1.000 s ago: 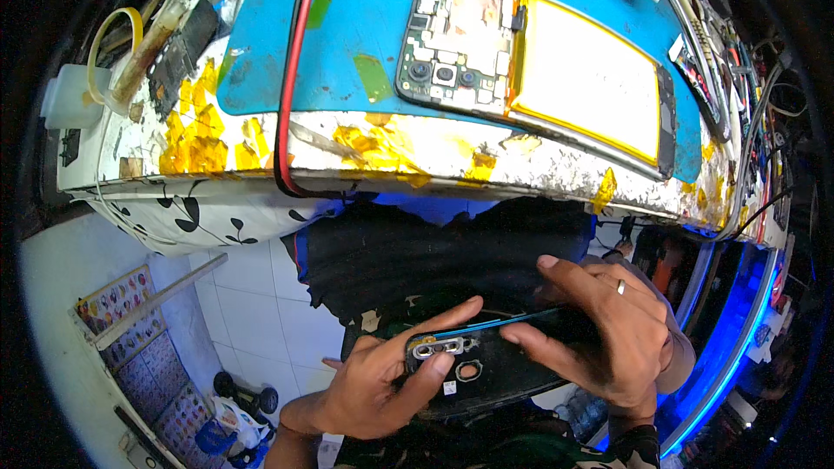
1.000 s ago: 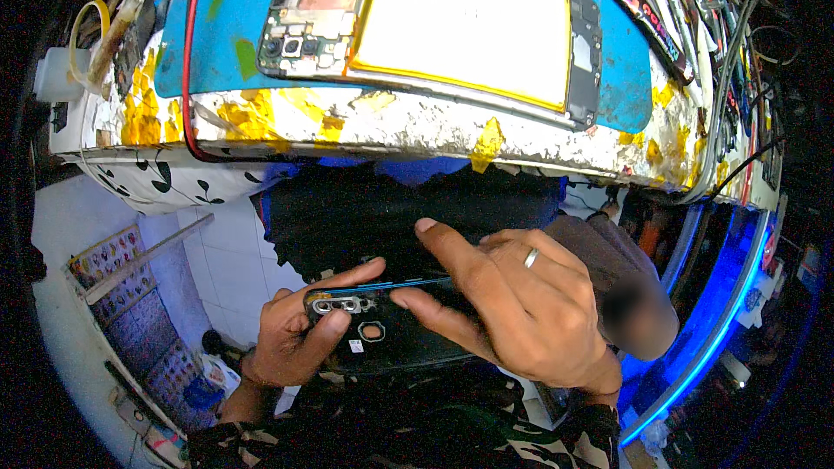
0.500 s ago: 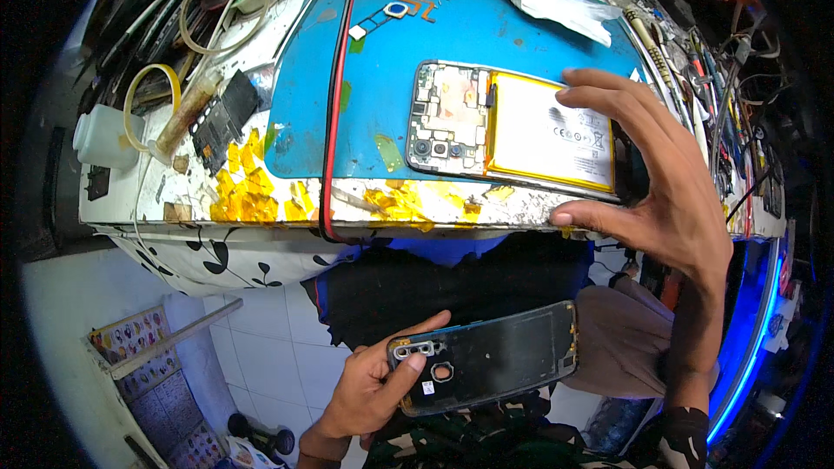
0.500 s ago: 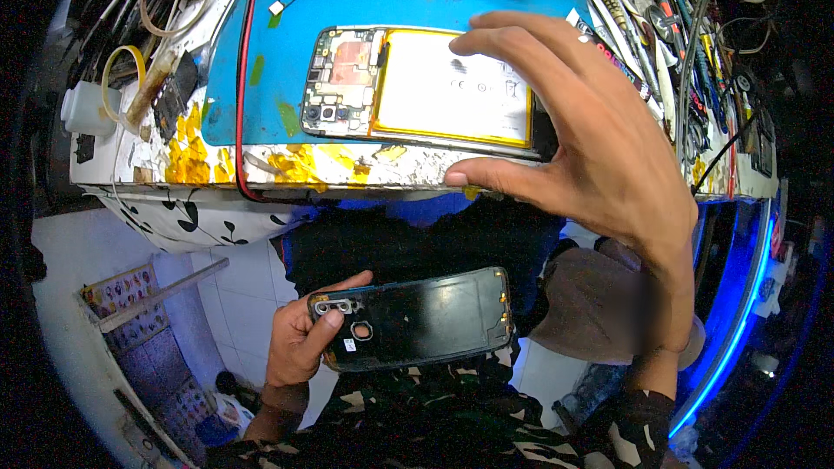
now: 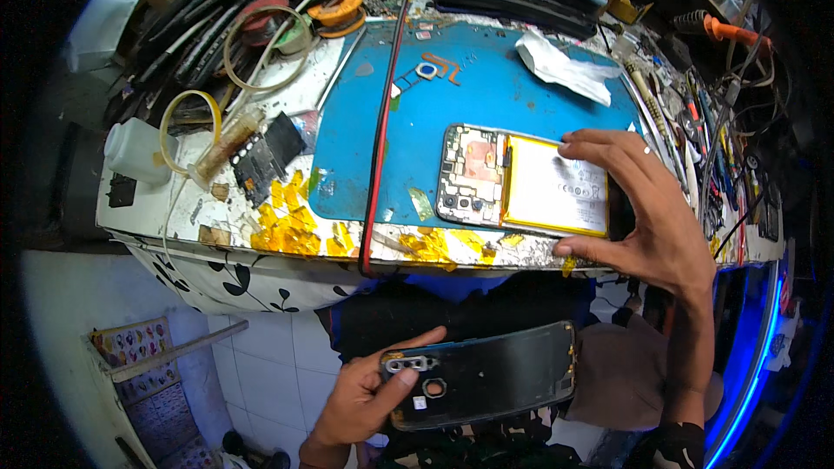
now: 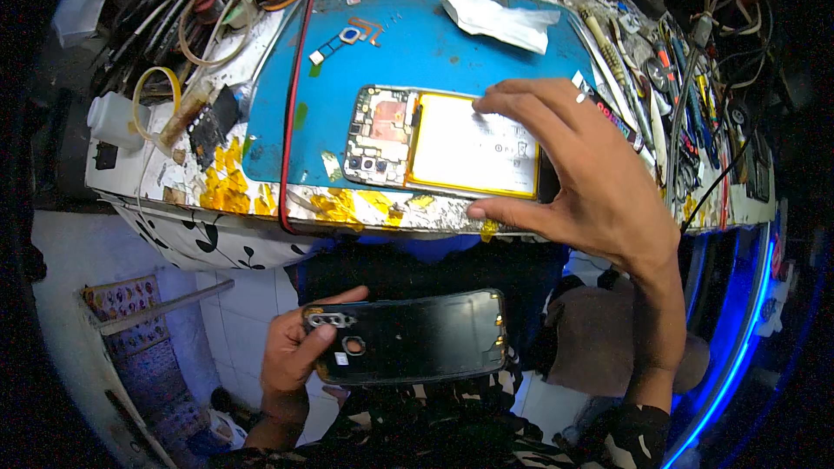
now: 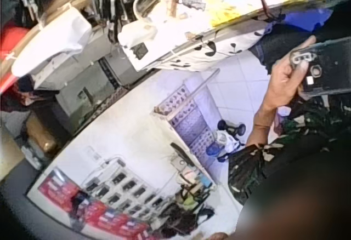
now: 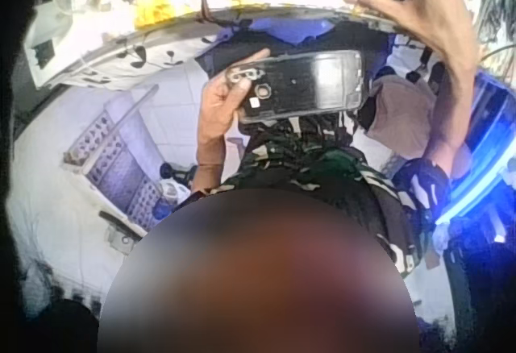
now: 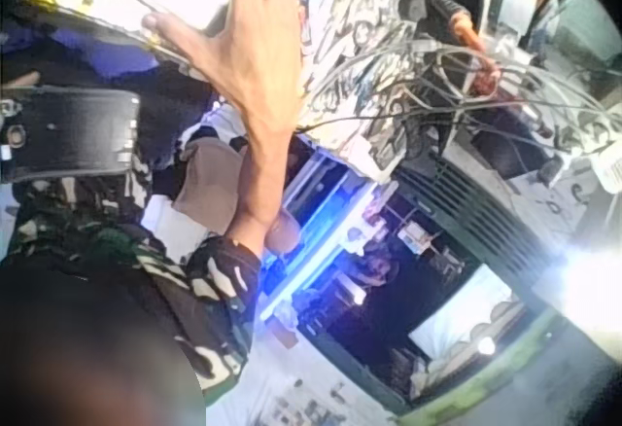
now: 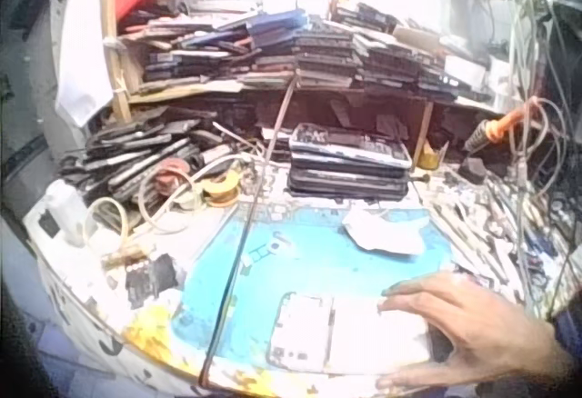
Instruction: The person cleans a phone back cover with a toothbrush, then uses tweezers to peel adhesive from a small component and places it into the back cover. The person handles a disassembled phone, a battery, and a back cover on a cluttered workbench.
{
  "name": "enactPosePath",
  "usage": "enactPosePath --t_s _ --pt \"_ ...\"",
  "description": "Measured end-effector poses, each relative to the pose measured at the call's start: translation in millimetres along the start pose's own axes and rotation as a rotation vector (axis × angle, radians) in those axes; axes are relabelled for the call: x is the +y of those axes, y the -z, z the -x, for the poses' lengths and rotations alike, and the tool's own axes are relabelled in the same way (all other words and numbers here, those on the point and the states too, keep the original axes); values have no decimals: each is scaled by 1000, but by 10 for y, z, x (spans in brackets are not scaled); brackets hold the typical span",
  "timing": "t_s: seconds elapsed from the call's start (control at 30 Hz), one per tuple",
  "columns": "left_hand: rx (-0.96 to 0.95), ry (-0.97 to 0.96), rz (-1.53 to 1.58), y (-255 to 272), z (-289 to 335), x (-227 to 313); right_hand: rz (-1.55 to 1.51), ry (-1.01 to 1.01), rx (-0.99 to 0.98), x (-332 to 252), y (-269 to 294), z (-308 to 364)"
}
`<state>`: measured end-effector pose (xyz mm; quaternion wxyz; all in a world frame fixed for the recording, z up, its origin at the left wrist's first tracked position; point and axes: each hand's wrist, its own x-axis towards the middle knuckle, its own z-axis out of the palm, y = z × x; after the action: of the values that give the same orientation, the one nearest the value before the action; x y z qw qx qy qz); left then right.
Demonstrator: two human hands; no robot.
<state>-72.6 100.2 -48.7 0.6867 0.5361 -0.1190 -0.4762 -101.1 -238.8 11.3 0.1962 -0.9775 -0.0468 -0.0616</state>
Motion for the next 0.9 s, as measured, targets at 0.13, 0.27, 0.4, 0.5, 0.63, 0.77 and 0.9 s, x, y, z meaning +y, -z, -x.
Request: enactPosePath --t_s 0.13,0.27,0.4,0.5,0.63,0.77,0.9 --pt "163 -109 -37 161 31 233 -12 -36 11 -6 30 8" --pt "345 -280 -148 445 18 515 1 -33 109 -13 76 16" --pt "497 -372 1 849 -96 750 -17 -84 130 -22 121 9" --pt "566 -452 -22 1085 -225 822 -66 -111 111 -18 165 -61" --pt "599 -435 -112 1223 -351 823 -105 -68 108 13 184 -343" --pt "576 -499 -124 1208 -401 810 -72 100 145 39 87 -781" --pt "581 -590 -273 1099 -348 784 -56 49 88 95 75 -1108"
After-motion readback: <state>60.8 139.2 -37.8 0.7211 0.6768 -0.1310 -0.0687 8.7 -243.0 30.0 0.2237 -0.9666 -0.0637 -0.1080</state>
